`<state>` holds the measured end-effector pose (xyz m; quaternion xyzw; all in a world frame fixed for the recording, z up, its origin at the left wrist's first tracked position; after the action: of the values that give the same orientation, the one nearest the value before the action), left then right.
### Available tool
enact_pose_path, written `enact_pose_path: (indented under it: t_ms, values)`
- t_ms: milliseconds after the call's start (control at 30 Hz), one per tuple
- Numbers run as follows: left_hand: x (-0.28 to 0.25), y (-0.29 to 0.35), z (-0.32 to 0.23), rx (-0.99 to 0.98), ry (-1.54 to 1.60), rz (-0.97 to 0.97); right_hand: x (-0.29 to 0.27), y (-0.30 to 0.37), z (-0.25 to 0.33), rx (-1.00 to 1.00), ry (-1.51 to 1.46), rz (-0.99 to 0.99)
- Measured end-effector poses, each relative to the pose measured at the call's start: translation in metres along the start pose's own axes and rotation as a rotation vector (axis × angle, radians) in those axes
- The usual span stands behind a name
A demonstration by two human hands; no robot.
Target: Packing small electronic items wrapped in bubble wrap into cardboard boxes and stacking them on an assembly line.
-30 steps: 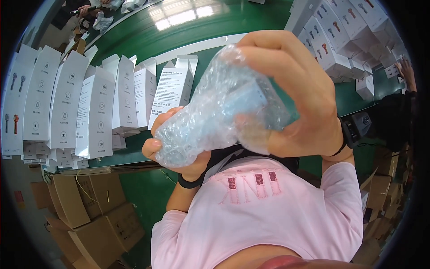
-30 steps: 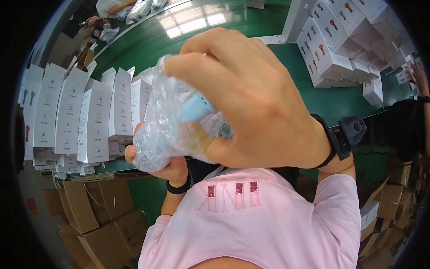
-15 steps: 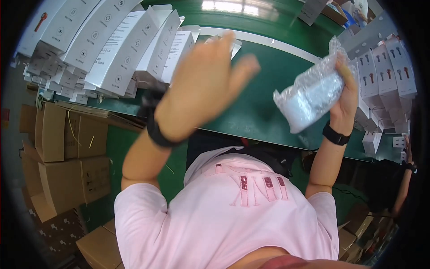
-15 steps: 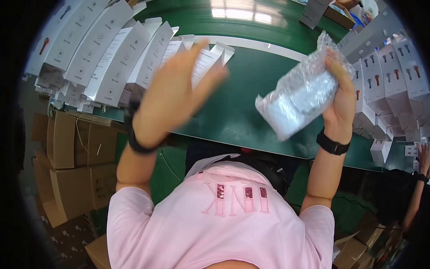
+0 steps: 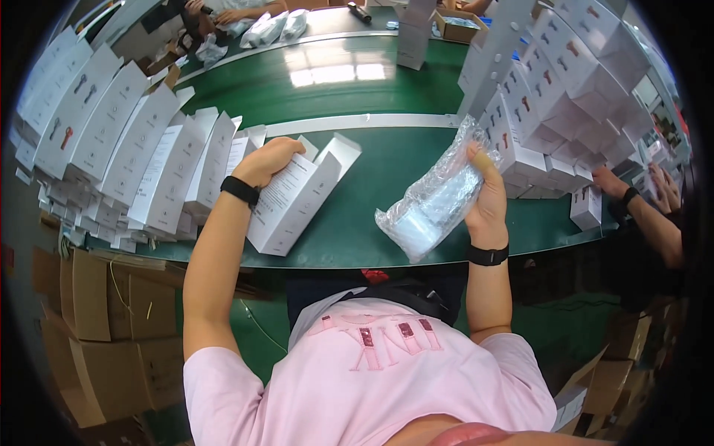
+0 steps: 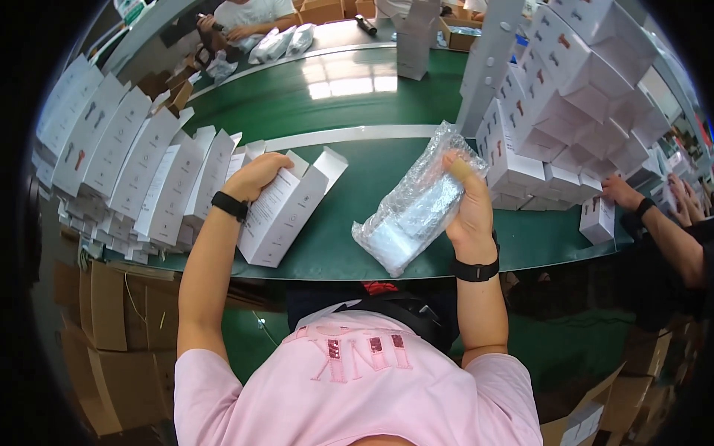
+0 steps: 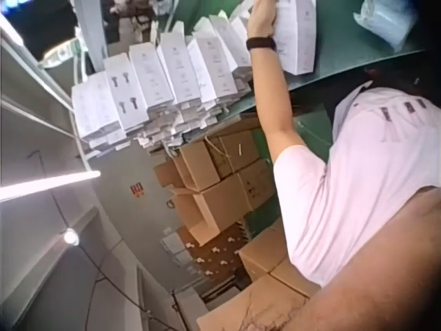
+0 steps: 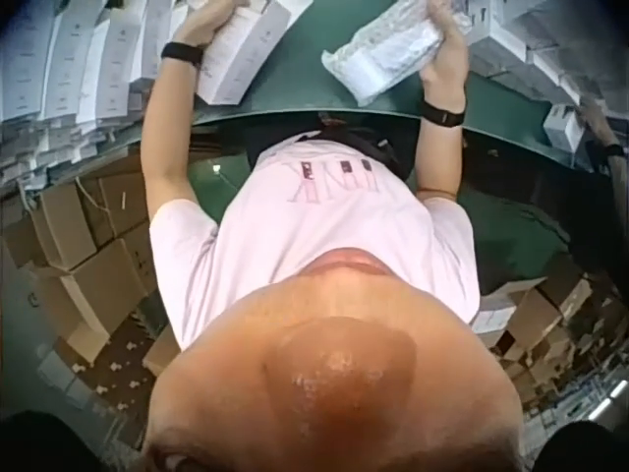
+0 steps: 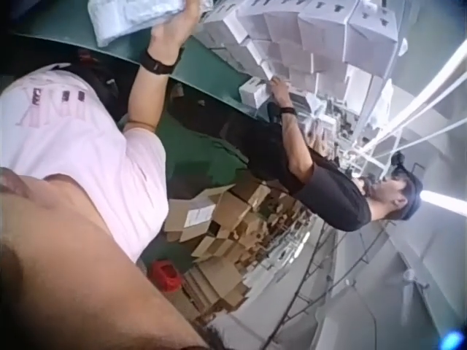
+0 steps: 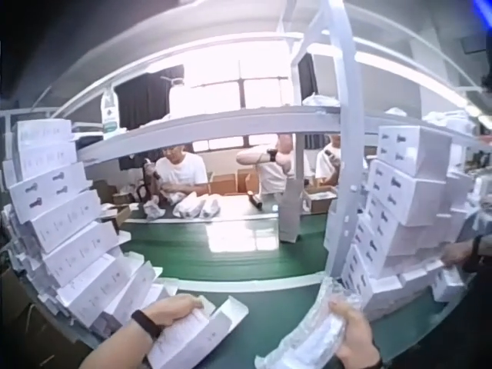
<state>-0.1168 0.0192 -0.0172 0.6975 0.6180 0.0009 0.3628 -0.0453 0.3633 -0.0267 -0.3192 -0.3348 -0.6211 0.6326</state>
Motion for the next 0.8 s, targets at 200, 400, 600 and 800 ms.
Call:
enact_pose_path:
  t_ms: [200,400,600,800]
  values:
    - [0.049,0.05,-0.088,1.049,-1.141,-0.729,0.0,0.003,0.008,-0.08,-0.062,-0.063]
    - [0.112,0.047,-0.13,1.135,-2.131,-0.643,-0.007,-0.006,-0.009,-0.059,-0.036,-0.083]
    - [0.088,0.014,-0.138,1.076,-2.156,-0.645,-0.005,-0.01,-0.008,-0.076,0.019,-0.055]
    - [0.046,0.078,-0.155,1.13,-0.922,-0.502,0.042,-0.017,0.047,-0.474,0.023,-0.142]
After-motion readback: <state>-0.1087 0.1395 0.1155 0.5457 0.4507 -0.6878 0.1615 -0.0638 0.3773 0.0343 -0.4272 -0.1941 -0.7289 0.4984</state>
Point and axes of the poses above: each hand's wrist, its own y-axis away from the middle knuckle, its own x-axis out of the palm, z = x × y, the point moved 2 cm from there along -y, towards the middle knuckle, and after that the axes turned 2 degrees about -z, right-handed, at the moved point
